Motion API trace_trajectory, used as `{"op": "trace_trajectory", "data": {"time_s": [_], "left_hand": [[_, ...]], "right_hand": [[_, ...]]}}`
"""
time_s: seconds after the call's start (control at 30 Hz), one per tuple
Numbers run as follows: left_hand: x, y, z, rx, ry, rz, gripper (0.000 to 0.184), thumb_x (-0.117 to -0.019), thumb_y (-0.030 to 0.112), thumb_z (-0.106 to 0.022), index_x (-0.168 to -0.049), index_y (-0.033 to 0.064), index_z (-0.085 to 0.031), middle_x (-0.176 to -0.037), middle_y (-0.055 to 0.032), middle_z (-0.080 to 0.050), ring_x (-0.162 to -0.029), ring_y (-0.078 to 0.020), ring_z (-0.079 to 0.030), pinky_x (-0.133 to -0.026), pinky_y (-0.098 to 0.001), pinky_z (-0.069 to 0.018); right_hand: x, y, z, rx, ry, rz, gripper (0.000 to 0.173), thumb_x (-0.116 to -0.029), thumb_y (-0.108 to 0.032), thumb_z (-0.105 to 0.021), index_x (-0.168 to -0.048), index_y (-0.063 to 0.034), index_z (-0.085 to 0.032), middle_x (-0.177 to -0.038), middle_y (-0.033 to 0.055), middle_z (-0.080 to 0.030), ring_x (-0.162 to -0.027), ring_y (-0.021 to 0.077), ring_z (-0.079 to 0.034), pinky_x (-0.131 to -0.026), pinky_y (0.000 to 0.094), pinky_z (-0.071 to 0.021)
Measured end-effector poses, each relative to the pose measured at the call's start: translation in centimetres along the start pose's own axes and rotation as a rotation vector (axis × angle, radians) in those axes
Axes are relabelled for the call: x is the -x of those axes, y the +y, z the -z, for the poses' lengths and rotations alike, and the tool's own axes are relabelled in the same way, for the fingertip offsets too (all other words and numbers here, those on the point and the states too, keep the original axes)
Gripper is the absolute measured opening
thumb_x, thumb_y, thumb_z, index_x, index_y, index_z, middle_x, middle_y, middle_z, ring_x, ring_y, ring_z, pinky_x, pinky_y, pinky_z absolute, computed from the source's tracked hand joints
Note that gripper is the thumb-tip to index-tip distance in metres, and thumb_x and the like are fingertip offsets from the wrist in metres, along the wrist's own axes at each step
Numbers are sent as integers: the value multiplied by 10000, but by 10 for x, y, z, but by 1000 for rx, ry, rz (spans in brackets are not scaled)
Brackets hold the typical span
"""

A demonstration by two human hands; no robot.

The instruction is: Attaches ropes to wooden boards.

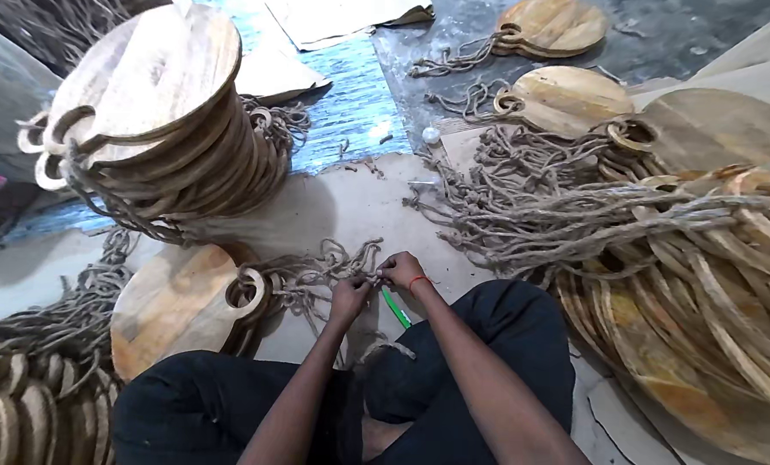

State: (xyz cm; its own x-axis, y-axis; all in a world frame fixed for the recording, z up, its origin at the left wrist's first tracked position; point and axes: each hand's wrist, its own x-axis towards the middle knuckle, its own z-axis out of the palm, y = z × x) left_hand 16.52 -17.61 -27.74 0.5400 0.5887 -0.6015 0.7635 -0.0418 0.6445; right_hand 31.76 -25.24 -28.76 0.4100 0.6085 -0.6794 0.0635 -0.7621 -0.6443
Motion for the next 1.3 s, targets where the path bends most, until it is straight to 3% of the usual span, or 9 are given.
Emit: {"op": "trace_trajectory", "data": {"time_s": [0.33, 0.57, 0.8, 0.9, 1.0, 1.07, 1.17, 1.27, 1.3], "left_hand": [[3, 5, -1, -208, -44, -52, 205, -996, 218, -675, -1081, 51, -759, -1033, -119, -743, -992, -251, -701, -950, -477, -536], [7, 9, -12, -77, 175, -2, 199, -955, 205, -729, -1056, 38, -765, -988, -149, -733, -933, -296, -696, -897, -519, -543], [20, -14, -10, -194, 134, -19, 287, -958, 235, -711, -1112, -7, -702, -1097, -197, -680, -1022, -340, -666, -941, -523, -533], [29, -6, 16, -7, -9, -3, 375, -1083, 232, -529, -1336, -40, -579, -1199, -237, -662, -1083, -349, -658, -971, -526, -518], [54, 4, 51, 81, -51, -26, 388, -1133, 236, -377, -1439, 8, -447, -1140, -209, -655, -892, -286, -624, -781, -469, -517], [62, 0, 72, -38, -57, -122, 385, -1076, 208, -531, -1404, 7, -509, -1104, -250, -649, -893, -348, -629, -793, -539, -518], [64, -28, 72, -425, -248, -251, 352, -911, 213, -788, -1204, 40, -698, -958, -186, -690, -875, -337, -666, -855, -572, -541], [74, -38, 43, -852, -460, -189, 460, -881, 378, -775, -1227, 88, -688, -1217, -191, -675, -1151, -406, -639, -960, -662, -493], [74, -36, 37, -889, -470, -197, 490, -880, 427, -765, -1224, 86, -688, -1241, -189, -669, -1171, -407, -631, -962, -665, -489]], "right_hand": [[3, -7, 6, 357, -65, -111, 239, -934, -271, -748, -1047, -62, -774, -1089, 179, -734, -1057, 348, -692, -947, 569, -520], [12, -6, -5, 255, 154, 10, 151, -943, -184, -714, -1007, -64, -779, -1045, 180, -741, -1031, 367, -696, -923, 590, -522], [30, -9, 11, 444, 110, -130, 227, -925, -201, -717, -1026, 1, -742, -1115, 229, -711, -1093, 398, -678, -922, 595, -530], [35, 3, 15, 152, 186, 38, 284, -1043, -181, -589, -1193, 43, -679, -1135, 249, -702, -1039, 378, -698, -942, 555, -540], [57, 5, 11, -216, 99, 150, 313, -1104, -171, -482, -1351, 18, -523, -1149, 206, -668, -908, 279, -716, -815, 455, -601], [77, 8, 7, -199, 43, 178, 366, -1118, -178, -428, -1451, -38, -487, -1160, 185, -649, -864, 258, -681, -774, 442, -580], [92, 12, -3, -74, -12, 235, 355, -1093, -205, -499, -1378, -10, -580, -1057, 215, -663, -807, 297, -638, -773, 495, -536], [100, 16, -21, 0, 65, 396, 237, -950, -244, -756, -1085, -54, -710, -807, 140, -639, -648, 267, -574, -606, 472, -498], [102, 15, -25, 27, 53, 446, 216, -917, -225, -794, -1032, -57, -722, -811, 143, -660, -656, 275, -594, -611, 483, -511]]}}
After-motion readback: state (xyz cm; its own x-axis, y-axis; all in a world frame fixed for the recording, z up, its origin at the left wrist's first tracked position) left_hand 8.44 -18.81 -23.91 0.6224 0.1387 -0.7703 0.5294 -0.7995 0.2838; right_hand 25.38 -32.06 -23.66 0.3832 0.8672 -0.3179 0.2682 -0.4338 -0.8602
